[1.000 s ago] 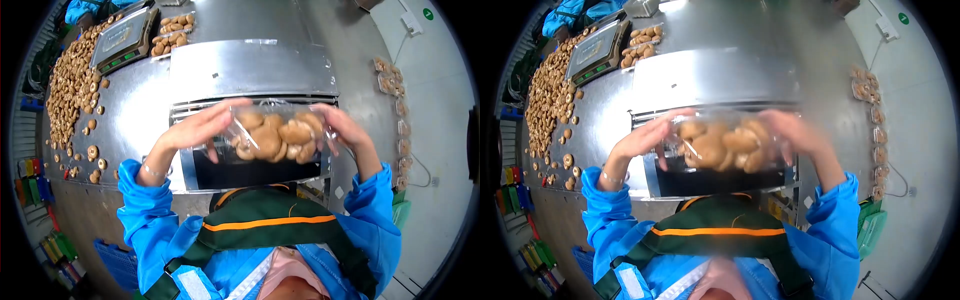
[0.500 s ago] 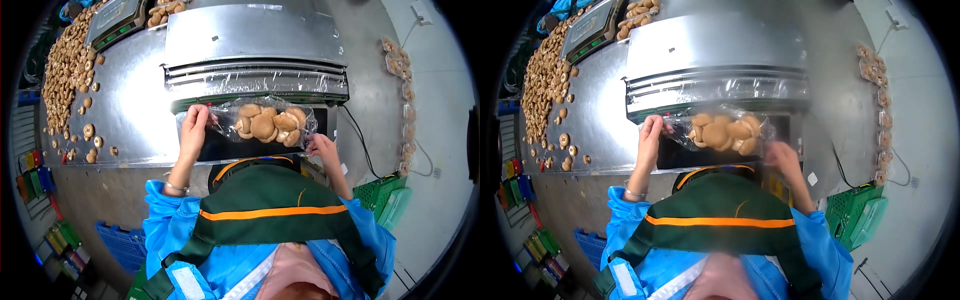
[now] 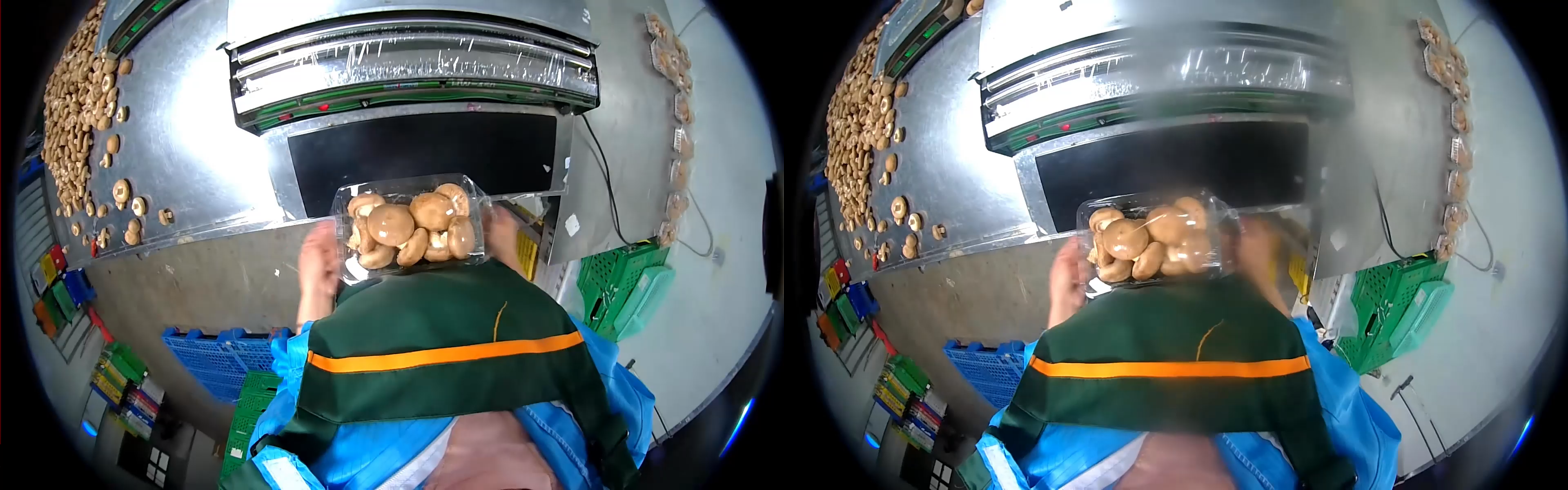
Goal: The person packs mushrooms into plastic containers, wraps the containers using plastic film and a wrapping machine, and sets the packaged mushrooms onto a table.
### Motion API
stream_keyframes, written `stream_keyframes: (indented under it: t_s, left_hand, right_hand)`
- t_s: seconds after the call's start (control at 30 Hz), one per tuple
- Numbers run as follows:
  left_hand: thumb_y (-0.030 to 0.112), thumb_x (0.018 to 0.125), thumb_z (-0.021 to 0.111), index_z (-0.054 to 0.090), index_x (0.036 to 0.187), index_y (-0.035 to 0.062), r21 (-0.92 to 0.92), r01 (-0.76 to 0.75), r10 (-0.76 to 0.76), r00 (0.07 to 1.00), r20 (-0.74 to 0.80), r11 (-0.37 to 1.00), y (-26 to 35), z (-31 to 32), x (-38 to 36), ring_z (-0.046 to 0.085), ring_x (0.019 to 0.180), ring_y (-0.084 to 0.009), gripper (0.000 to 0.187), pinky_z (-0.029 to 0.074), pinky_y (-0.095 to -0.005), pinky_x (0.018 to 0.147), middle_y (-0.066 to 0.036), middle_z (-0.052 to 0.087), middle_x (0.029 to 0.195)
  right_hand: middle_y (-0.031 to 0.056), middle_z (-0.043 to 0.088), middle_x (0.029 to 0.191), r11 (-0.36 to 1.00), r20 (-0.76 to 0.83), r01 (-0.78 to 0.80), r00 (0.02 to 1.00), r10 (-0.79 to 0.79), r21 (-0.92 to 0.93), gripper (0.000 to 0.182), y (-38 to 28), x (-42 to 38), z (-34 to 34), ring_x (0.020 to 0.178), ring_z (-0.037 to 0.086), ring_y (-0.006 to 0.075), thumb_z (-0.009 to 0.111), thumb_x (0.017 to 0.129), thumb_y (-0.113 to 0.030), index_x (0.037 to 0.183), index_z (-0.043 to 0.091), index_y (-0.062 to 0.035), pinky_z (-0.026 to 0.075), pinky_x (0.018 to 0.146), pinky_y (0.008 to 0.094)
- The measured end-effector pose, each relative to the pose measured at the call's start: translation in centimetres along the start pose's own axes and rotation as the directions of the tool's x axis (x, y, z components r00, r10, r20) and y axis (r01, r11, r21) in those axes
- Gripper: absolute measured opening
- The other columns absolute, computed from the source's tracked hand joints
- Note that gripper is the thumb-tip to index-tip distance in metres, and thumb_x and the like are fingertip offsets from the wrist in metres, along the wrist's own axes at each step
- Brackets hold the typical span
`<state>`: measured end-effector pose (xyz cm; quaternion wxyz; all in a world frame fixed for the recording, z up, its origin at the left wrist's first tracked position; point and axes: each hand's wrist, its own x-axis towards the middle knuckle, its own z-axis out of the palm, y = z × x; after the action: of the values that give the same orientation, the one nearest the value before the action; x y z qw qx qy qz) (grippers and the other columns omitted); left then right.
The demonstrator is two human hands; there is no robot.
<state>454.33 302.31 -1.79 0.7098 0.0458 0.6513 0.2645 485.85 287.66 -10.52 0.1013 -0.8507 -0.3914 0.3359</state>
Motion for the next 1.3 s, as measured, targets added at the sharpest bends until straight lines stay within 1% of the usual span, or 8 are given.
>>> stream_keyframes:
  t_s: [0.27,0.43,0.6,0.83,0.9,1.0,1.1,1.3]
  left_hand:
    - [0.021,0.084,0.054,0.054,0.088,0.0072,-0.244,0.703,-0.402,0.617,0.676,0.668,-0.8,6.0,-0.6,0.055,0.077,-0.0140,0.014,0.047,-0.0278,0.069,-0.005,0.057,0.084]
    - [0.017,0.083,0.055,0.046,0.114,0.0074,-0.170,0.629,-0.309,0.578,0.755,0.759,4.1,12.9,-6.0,0.051,0.102,-0.0194,0.033,0.042,-0.0293,0.088,-0.008,0.048,0.115]
    - [0.020,0.091,0.046,0.040,0.122,0.0068,0.219,0.028,-0.206,0.473,0.856,0.975,2.8,24.6,-4.4,0.046,0.100,-0.0132,0.034,0.037,-0.0265,0.089,-0.006,0.048,0.113]
    - [-0.004,0.084,0.047,0.048,0.101,-0.0011,0.122,-0.857,0.276,0.292,0.916,0.500,6.7,32.0,-8.7,0.053,0.088,-0.0166,0.017,0.043,-0.0259,0.077,-0.011,0.051,0.098]
    - [-0.007,0.082,0.047,0.049,0.092,0.0014,0.166,-0.915,0.556,0.360,0.749,0.369,8.2,31.8,-8.1,0.052,0.080,-0.0154,0.013,0.044,-0.0252,0.073,-0.010,0.051,0.091]
    - [-0.001,0.085,0.043,0.050,0.095,0.0046,0.354,-0.919,0.849,0.321,0.420,0.172,11.2,30.4,-5.9,0.048,0.073,-0.0117,0.013,0.040,-0.0232,0.063,-0.006,0.053,0.087]
    - [0.012,0.086,0.051,0.052,0.110,0.0060,0.508,-0.848,0.935,0.288,0.205,0.150,14.8,25.5,-4.6,0.049,0.090,-0.0115,0.024,0.038,-0.0232,0.080,-0.003,0.053,0.100]
    - [0.007,0.079,0.057,0.056,0.102,0.0008,0.654,-0.737,0.981,0.185,-0.051,0.173,17.0,20.5,-4.9,0.053,0.085,-0.0203,0.023,0.046,-0.0308,0.073,-0.011,0.055,0.101]
  right_hand:
    - [0.0099,0.055,0.097,0.904,0.455,-0.234,0.889,0.050,0.358,0.029,-1.4,-1.1,5.4,0.089,0.053,0.0243,0.048,0.084,-0.024,0.105,0.053,-0.0050,0.044,0.075,0.0397]
    - [0.0114,0.051,0.107,0.770,0.339,0.011,0.894,-0.293,0.638,0.038,-3.4,-2.1,-4.7,0.100,0.049,0.0241,0.048,0.084,-0.032,0.112,0.050,-0.0075,0.042,0.083,0.0399]
    - [0.0128,0.048,0.117,0.734,-0.177,0.649,0.761,-0.625,0.201,0.046,-3.9,0.2,-15.7,0.111,0.045,0.0240,0.048,0.084,-0.039,0.120,0.048,-0.0101,0.039,0.092,0.0400]
    - [0.0105,0.055,0.105,-0.022,-0.370,0.415,0.832,0.413,0.909,0.054,6.5,11.6,-31.8,0.093,0.056,0.0218,0.031,0.089,-0.053,0.114,0.047,-0.0079,0.049,0.080,0.0426]
    - [0.0113,0.056,0.103,-0.363,-0.297,0.214,0.935,-0.191,0.907,0.055,14.9,18.8,-34.8,0.086,0.058,0.0222,0.031,0.088,-0.053,0.113,0.047,-0.0066,0.052,0.069,0.0374]
    - [0.0123,0.055,0.102,-0.071,-0.165,0.176,0.977,0.135,0.982,0.057,21.2,26.2,-37.9,0.084,0.059,0.0222,0.032,0.088,-0.054,0.113,0.047,-0.0050,0.053,0.061,0.0345]
    - [0.0131,0.055,0.102,0.287,-0.190,-0.058,0.622,0.759,0.956,0.059,24.8,31.4,-37.9,0.083,0.060,0.0221,0.033,0.087,-0.054,0.112,0.048,-0.0036,0.053,0.055,0.0331]
    - [0.0131,0.058,0.078,0.340,-0.401,0.216,0.401,0.824,0.915,0.046,28.5,41.5,-39.7,0.058,0.058,0.0240,0.041,0.088,-0.042,0.096,0.052,0.0015,0.049,0.046,0.0350]
